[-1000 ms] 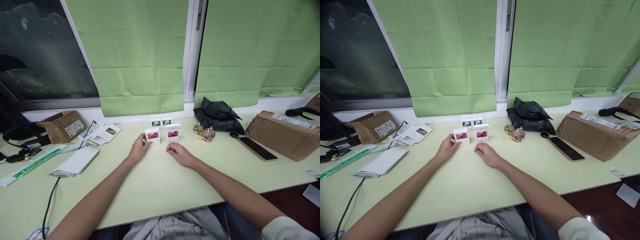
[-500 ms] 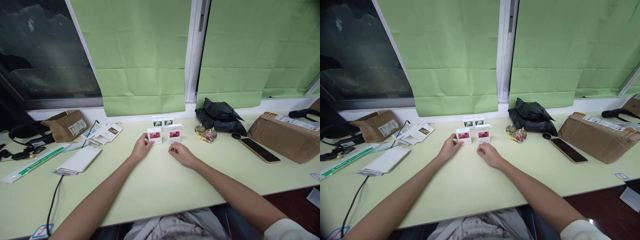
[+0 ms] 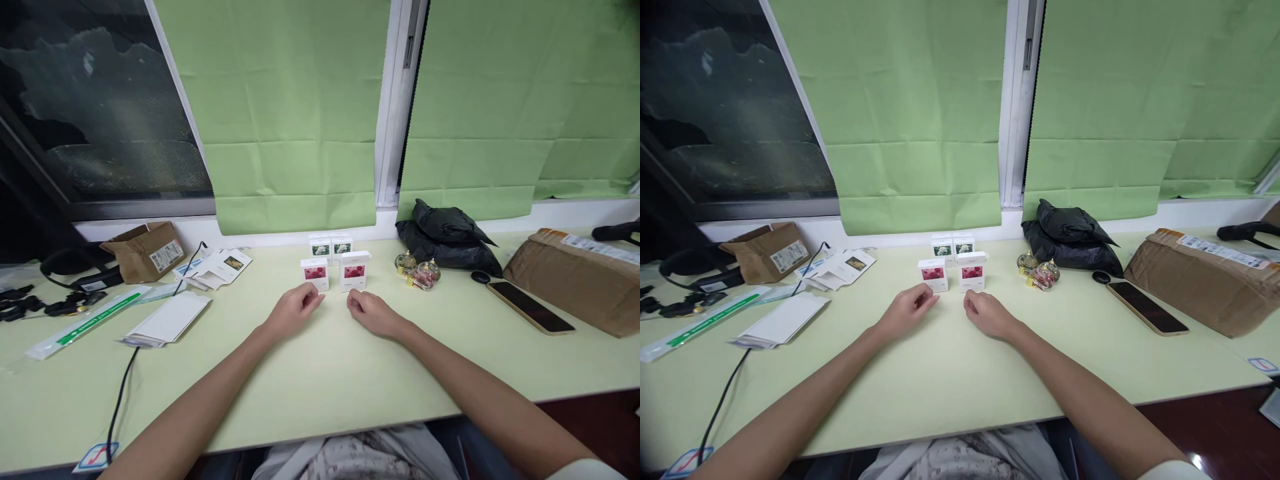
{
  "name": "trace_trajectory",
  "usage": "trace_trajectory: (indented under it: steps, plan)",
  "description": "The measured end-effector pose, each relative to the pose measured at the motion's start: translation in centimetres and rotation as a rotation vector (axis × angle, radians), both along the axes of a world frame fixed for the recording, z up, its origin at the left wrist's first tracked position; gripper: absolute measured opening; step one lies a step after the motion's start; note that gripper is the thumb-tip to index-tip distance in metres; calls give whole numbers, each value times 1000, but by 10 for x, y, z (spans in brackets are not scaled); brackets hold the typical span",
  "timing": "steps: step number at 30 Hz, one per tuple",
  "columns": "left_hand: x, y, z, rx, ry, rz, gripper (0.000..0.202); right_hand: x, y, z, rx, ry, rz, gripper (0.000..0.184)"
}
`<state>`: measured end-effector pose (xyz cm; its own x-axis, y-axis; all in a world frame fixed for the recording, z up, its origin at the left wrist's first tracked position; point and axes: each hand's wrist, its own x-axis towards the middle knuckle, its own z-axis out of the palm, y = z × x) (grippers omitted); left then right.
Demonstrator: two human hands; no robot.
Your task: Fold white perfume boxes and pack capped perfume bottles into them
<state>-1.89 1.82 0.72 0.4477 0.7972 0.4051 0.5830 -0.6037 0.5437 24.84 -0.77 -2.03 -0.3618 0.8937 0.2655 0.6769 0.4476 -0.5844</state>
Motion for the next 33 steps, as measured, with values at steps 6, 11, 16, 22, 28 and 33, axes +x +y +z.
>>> trace_trajectory:
  steps: [6, 11, 16, 22, 28, 33]
  plan:
    - [5, -5, -6, -102, 143, -80, 32, 0, 1, 1, 13, -24, -16, 7]
    - [5, -6, -4, -131, 149, -75, 33, -3, 5, -1, -1, -165, -196, 7]
    - [4, -5, -3, -156, 136, -79, 34, 5, 10, 0, -57, -261, -320, 7]
    - [4, -5, -4, -169, 142, -77, 33, 14, 13, 3, -77, -360, -459, 14]
    - [3, -5, -2, -194, 177, -67, 31, 16, 12, 8, 6, -420, -548, 19]
    - [3, -6, -2, -187, 176, -69, 31, 25, 15, 14, 239, -534, -701, 24]
